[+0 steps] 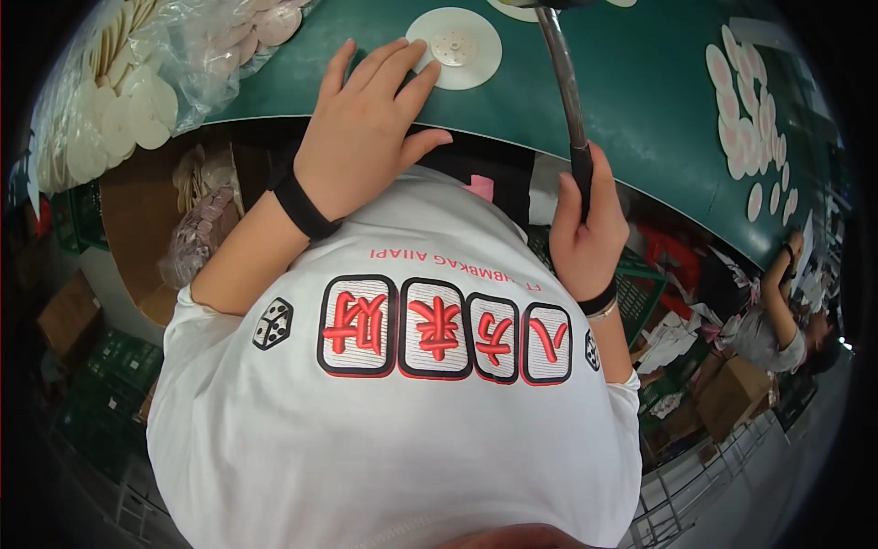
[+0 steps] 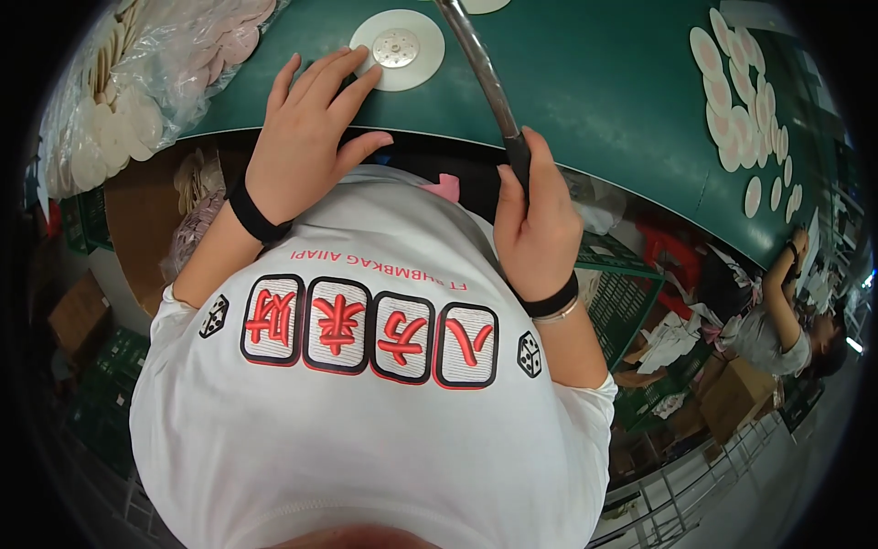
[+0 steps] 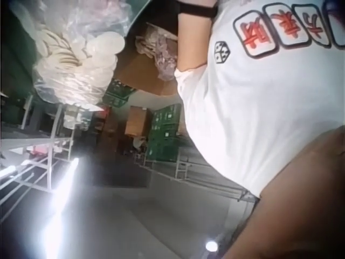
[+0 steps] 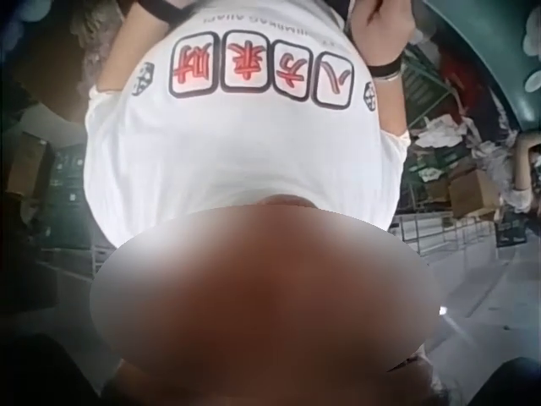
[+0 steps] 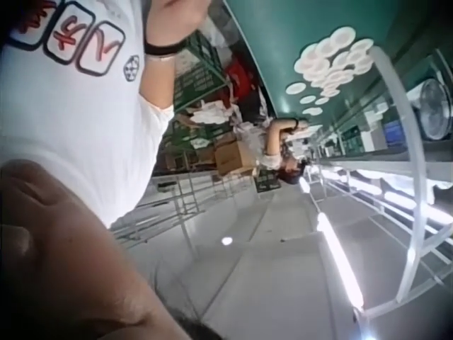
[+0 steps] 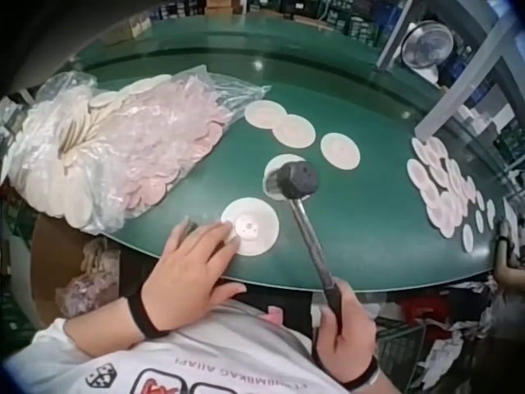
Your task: Use a small hammer to tap and secure circular white components on an assembly line.
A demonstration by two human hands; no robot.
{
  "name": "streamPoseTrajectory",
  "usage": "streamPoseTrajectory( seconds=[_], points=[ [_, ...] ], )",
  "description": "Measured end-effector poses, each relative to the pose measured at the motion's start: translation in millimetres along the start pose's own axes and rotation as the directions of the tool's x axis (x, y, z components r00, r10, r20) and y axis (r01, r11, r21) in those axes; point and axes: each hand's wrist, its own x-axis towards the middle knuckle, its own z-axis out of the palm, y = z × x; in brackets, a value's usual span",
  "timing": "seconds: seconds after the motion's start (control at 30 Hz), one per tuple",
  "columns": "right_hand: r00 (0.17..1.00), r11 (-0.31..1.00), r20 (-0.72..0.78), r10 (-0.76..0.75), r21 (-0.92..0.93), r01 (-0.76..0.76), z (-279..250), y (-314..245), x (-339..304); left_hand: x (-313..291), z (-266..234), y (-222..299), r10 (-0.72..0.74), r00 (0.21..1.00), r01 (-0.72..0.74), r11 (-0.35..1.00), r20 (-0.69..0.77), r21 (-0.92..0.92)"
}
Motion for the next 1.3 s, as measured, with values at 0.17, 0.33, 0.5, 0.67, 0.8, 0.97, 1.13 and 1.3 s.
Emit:
streamPoseTrajectory(
  seconds=[0.17, 0.33, 0.5, 0.67, 0.8, 0.97, 1.13, 1.3],
  points=[
    [0.996, 0.979, 0.094, -0.001, -0.203, 0.02, 6, 3, -4, 1, -2, 2, 0.013, 1.0, -0.013, 0.999, 0.011, 0.042],
    [0.996, 0.965, 0.083, -0.014, -0.26, 0.035, 11, 14, -11, 1, -1, 5, 0.017, 1.0, -0.017, 0.999, 0.018, 0.037],
    [0.991, 0.946, 0.129, 0.027, -0.324, 0.017, 13, 9, -8, 0, -9, 9, -0.007, 0.997, 0.006, 1.0, 0.076, 0.021],
    [0.994, 0.967, 0.1, 0.032, -0.256, -0.006, 3, 12, 1, 4, -7, 9, 0.069, 0.995, -0.059, 0.991, 0.078, -0.121],
    [0.992, 0.982, 0.123, 0.022, -0.187, 0.001, -5, 10, 2, 0, -4, 2, 0.042, 0.999, -0.042, 0.999, -0.004, 0.003],
    [0.991, 0.976, -0.006, -0.133, -0.172, 0.13, -4, 17, -5, 2, -3, 1, 0.042, 0.998, -0.044, 0.998, 0.046, 0.044],
    [0.995, 0.967, 0.098, -0.018, -0.252, 0.043, -4, 11, -16, 1, -3, 6, 0.03, 0.997, -0.033, 0.998, 0.072, 0.052],
    [0.979, 0.993, 0.165, 0.116, 0.011, -0.119, -13, 2, -15, 2, 2, 5, 0.093, 0.995, -0.097, 0.986, 0.035, 0.137]
  ],
)
